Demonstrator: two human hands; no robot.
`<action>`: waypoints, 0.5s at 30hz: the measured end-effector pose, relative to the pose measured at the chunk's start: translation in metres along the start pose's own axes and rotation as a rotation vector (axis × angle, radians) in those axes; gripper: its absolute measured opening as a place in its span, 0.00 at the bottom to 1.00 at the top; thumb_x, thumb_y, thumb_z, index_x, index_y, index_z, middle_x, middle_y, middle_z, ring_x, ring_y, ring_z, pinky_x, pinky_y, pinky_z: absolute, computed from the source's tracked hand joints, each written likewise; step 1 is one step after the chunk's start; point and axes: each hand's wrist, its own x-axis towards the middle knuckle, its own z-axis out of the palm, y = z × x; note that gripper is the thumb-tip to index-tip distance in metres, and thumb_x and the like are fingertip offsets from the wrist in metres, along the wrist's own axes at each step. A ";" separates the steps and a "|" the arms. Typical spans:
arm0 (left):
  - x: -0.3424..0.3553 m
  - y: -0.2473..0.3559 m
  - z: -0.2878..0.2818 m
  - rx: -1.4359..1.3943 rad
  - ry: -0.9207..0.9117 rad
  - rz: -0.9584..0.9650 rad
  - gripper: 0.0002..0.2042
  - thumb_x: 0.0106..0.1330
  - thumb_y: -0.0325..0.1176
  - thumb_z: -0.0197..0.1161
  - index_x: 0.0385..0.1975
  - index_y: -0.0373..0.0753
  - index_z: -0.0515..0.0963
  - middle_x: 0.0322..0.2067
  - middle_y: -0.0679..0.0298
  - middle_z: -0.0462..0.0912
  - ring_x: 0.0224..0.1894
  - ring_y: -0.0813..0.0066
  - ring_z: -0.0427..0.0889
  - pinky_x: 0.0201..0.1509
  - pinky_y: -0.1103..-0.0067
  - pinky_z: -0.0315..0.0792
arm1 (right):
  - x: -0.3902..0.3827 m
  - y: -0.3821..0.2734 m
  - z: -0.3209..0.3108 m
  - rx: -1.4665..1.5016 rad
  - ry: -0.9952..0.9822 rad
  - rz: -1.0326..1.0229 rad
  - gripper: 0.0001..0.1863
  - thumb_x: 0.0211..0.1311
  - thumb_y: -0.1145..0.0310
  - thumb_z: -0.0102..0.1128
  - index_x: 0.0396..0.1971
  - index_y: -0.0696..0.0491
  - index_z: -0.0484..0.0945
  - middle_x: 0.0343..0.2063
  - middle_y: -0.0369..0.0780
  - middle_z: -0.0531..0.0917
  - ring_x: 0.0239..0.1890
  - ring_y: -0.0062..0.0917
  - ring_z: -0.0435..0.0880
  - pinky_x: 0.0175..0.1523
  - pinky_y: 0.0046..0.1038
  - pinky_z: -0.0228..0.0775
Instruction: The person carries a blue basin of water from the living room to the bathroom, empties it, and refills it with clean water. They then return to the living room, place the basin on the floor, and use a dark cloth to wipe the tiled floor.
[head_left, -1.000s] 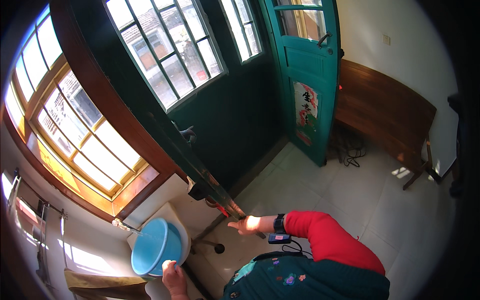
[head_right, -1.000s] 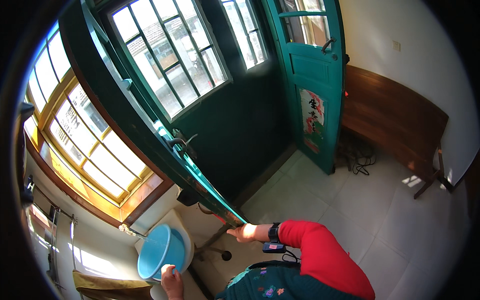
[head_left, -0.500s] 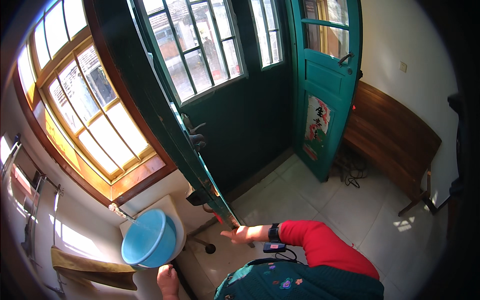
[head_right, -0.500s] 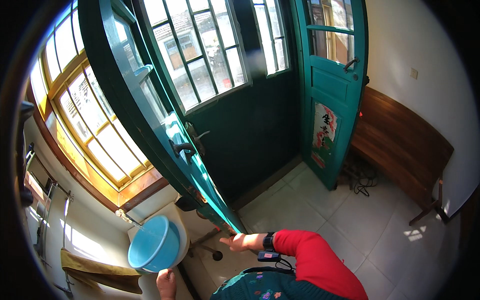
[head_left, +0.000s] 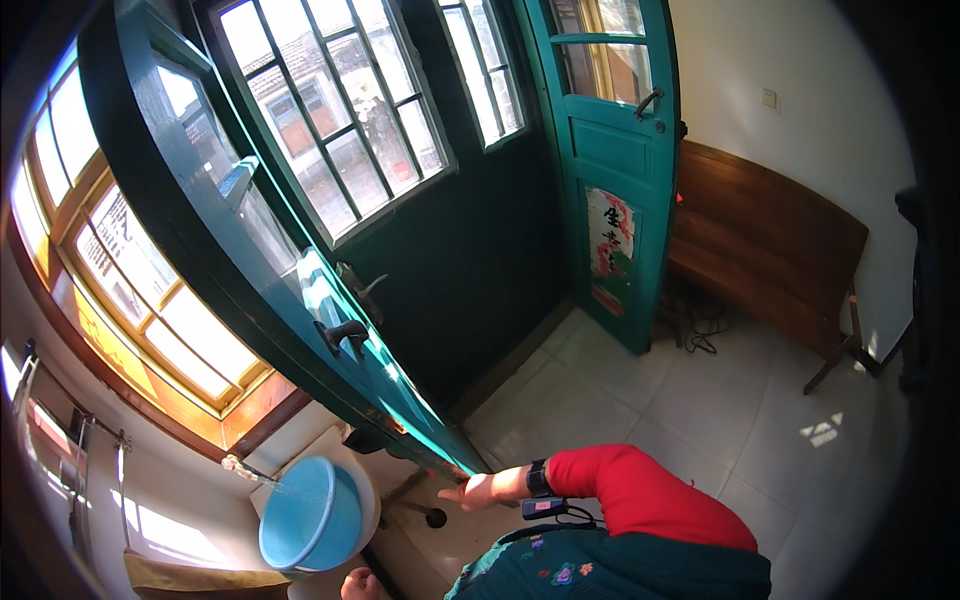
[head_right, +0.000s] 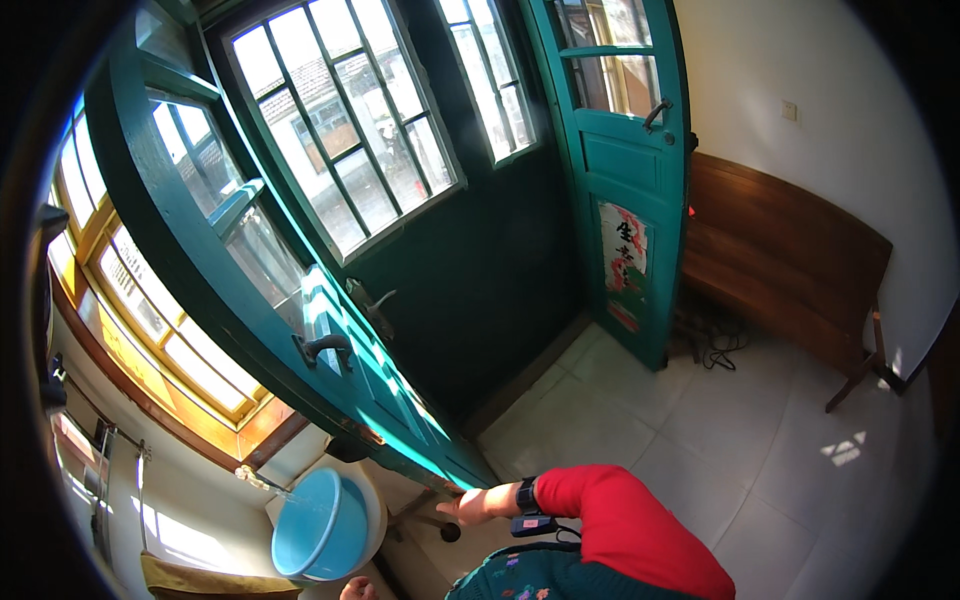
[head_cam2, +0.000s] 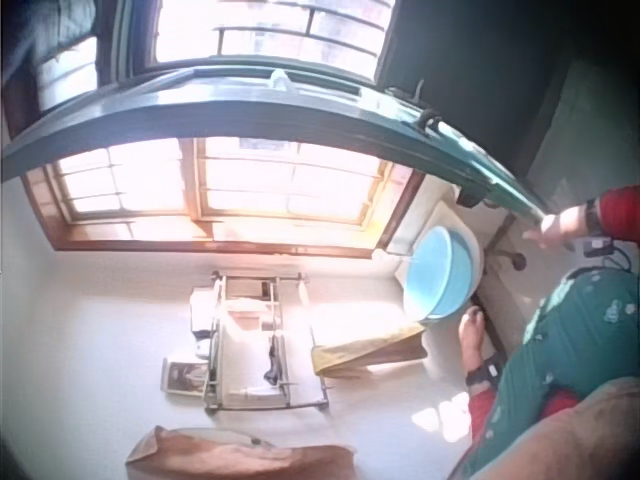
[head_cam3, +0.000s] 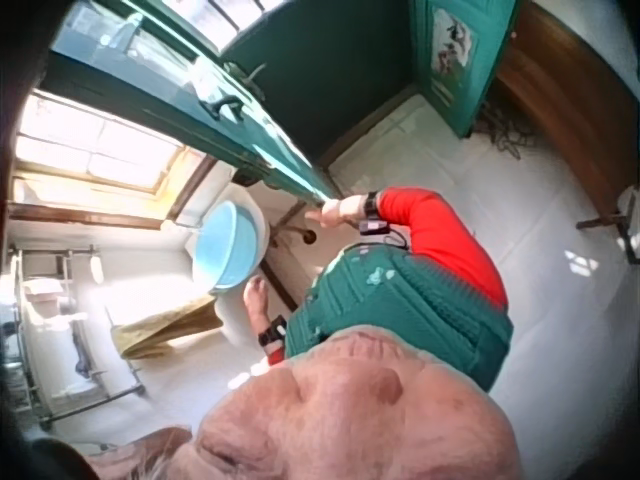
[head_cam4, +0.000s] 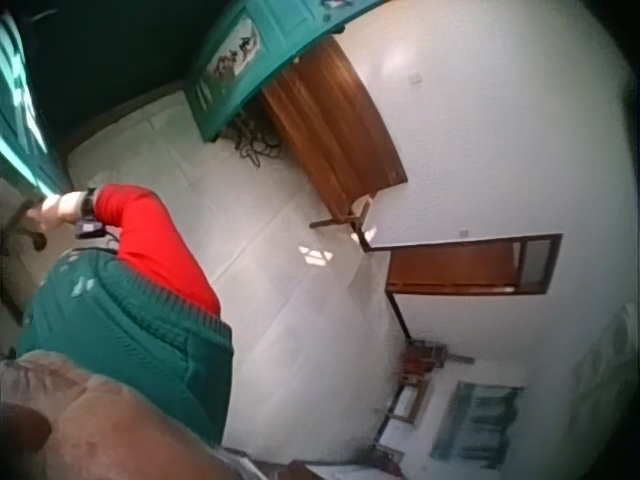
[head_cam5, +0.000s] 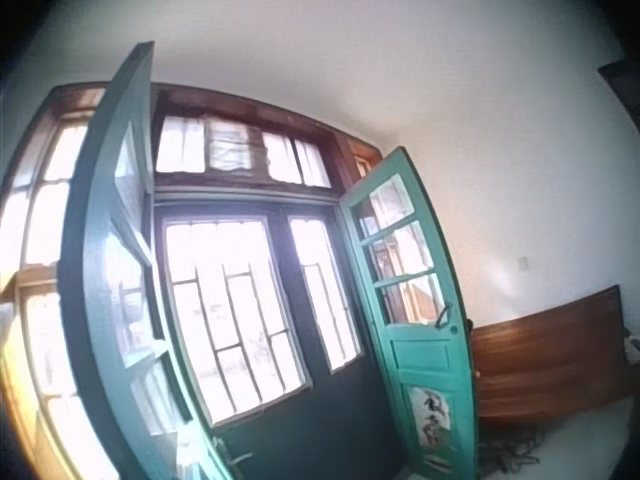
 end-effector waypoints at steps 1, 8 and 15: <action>0.002 -0.005 0.003 -0.052 -0.017 -0.032 0.15 0.64 0.39 0.57 0.45 0.38 0.78 0.42 0.53 0.82 0.41 0.59 0.82 0.50 0.68 0.74 | -0.001 -0.003 -0.002 -0.054 -0.023 -0.021 0.25 0.70 0.55 0.44 0.61 0.54 0.64 0.41 0.45 0.82 0.42 0.36 0.81 0.55 0.34 0.67; 0.009 -0.037 0.027 -0.109 -0.011 0.039 0.16 0.65 0.36 0.57 0.49 0.35 0.76 0.37 0.54 0.83 0.31 0.65 0.84 0.42 0.72 0.77 | -0.016 -0.034 -0.029 -0.237 -0.174 -0.040 0.35 0.63 0.64 0.48 0.69 0.51 0.50 0.43 0.50 0.81 0.47 0.43 0.80 0.50 0.39 0.70; 0.004 -0.017 0.024 -0.072 0.000 0.040 0.16 0.64 0.35 0.56 0.49 0.36 0.76 0.37 0.51 0.83 0.32 0.62 0.84 0.42 0.70 0.77 | -0.026 -0.052 -0.045 -0.186 -0.176 -0.012 0.38 0.60 0.66 0.48 0.71 0.51 0.47 0.45 0.54 0.80 0.49 0.45 0.79 0.51 0.40 0.69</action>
